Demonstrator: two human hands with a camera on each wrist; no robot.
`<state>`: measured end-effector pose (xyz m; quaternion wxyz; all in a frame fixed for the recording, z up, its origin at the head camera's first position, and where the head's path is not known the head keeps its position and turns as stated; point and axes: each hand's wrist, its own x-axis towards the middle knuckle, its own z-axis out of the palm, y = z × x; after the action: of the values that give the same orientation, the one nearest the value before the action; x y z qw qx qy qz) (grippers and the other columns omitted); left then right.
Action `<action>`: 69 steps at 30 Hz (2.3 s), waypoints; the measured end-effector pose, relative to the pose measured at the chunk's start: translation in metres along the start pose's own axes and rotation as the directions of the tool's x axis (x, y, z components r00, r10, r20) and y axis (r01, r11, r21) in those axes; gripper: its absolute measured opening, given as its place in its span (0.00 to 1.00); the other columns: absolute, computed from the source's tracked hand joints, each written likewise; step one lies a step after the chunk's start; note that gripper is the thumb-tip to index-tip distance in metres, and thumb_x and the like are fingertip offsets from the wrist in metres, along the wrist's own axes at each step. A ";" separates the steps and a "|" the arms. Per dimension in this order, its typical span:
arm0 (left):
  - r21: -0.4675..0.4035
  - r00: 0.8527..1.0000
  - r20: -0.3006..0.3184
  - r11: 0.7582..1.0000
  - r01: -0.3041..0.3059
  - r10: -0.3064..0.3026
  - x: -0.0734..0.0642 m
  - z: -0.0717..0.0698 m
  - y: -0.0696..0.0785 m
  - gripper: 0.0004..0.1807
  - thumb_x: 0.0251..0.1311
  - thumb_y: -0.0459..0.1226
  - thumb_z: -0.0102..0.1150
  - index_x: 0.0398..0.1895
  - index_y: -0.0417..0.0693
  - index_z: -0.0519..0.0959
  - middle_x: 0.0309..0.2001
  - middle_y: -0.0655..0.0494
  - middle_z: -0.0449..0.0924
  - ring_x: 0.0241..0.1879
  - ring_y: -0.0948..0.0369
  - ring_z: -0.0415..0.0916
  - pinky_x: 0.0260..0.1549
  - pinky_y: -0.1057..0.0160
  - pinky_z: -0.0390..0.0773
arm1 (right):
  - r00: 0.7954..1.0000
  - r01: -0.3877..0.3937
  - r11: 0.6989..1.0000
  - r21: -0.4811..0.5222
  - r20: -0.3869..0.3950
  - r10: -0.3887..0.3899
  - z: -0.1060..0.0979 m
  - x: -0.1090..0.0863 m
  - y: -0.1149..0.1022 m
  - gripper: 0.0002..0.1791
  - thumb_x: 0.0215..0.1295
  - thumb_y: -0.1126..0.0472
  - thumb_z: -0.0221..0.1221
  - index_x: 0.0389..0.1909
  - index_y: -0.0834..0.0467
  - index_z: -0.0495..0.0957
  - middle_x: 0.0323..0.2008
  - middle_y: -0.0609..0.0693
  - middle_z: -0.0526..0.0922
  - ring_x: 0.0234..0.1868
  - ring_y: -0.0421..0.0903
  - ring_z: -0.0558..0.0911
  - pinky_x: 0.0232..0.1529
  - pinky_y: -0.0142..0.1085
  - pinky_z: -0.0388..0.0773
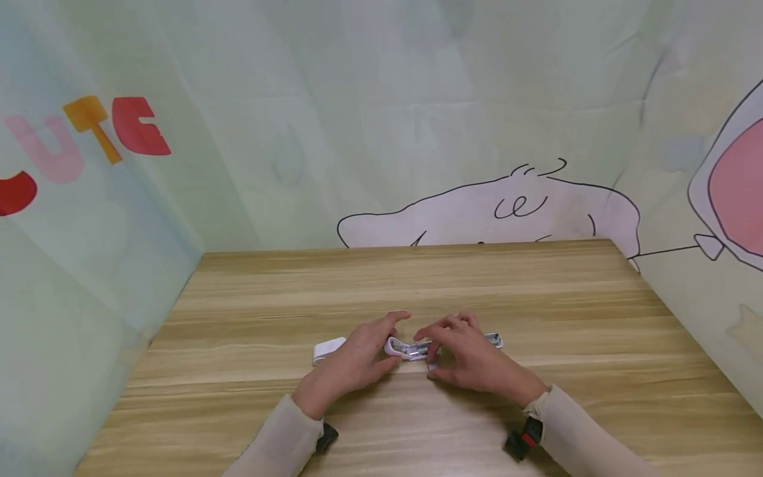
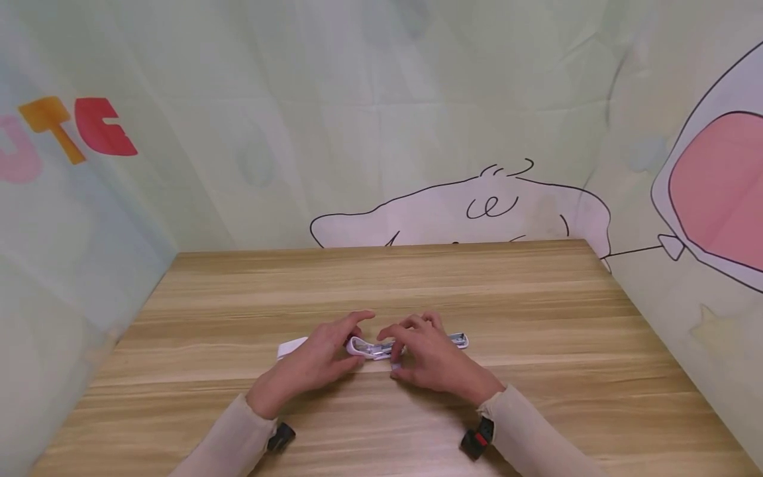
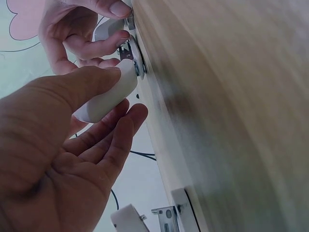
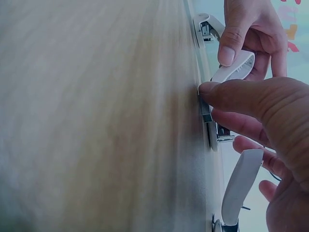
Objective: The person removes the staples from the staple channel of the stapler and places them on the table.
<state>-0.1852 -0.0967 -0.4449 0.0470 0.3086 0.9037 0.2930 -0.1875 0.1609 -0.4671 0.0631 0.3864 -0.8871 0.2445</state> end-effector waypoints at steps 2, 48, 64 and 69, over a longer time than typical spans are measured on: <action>0.001 1.000 0.001 1.000 0.004 -0.004 0.000 0.000 0.000 0.39 0.67 0.34 0.72 0.79 0.47 0.65 0.49 0.54 0.86 0.46 0.60 0.80 0.53 0.53 0.84 | 1.000 0.001 1.000 0.005 0.000 -0.001 -0.001 0.000 -0.001 0.33 0.56 0.55 0.81 0.62 0.45 0.80 0.35 0.30 0.88 0.59 0.44 0.81 0.63 0.53 0.62; 0.081 0.985 -0.164 0.995 0.058 -0.044 -0.070 -0.036 -0.046 0.51 0.55 0.42 0.81 0.81 0.44 0.65 0.67 0.42 0.82 0.71 0.41 0.76 0.72 0.36 0.73 | 0.998 -0.026 0.991 0.135 0.064 0.017 -0.002 0.032 -0.025 0.39 0.61 0.51 0.77 0.71 0.50 0.73 0.62 0.45 0.85 0.62 0.44 0.81 0.67 0.51 0.67; 0.041 0.984 -0.166 0.997 0.066 -0.058 -0.067 -0.042 -0.048 0.43 0.62 0.34 0.77 0.79 0.48 0.67 0.55 0.54 0.88 0.52 0.58 0.84 0.55 0.50 0.83 | 0.994 -0.097 0.970 0.222 0.072 0.083 0.016 0.058 -0.038 0.34 0.65 0.54 0.73 0.70 0.52 0.73 0.55 0.47 0.88 0.60 0.43 0.84 0.67 0.54 0.70; 0.043 0.984 -0.171 0.997 0.062 -0.054 -0.068 -0.043 -0.049 0.42 0.63 0.33 0.75 0.79 0.51 0.67 0.53 0.57 0.88 0.51 0.58 0.83 0.53 0.52 0.82 | 0.994 -0.104 0.963 0.248 0.067 0.090 0.022 0.065 -0.041 0.36 0.64 0.55 0.74 0.70 0.53 0.70 0.52 0.47 0.90 0.57 0.44 0.86 0.66 0.54 0.71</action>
<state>-0.1677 -0.1892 -0.4429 -0.0292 0.2570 0.9199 0.2948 -0.2014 0.0842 -0.4517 -0.0228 0.3541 -0.8682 0.3469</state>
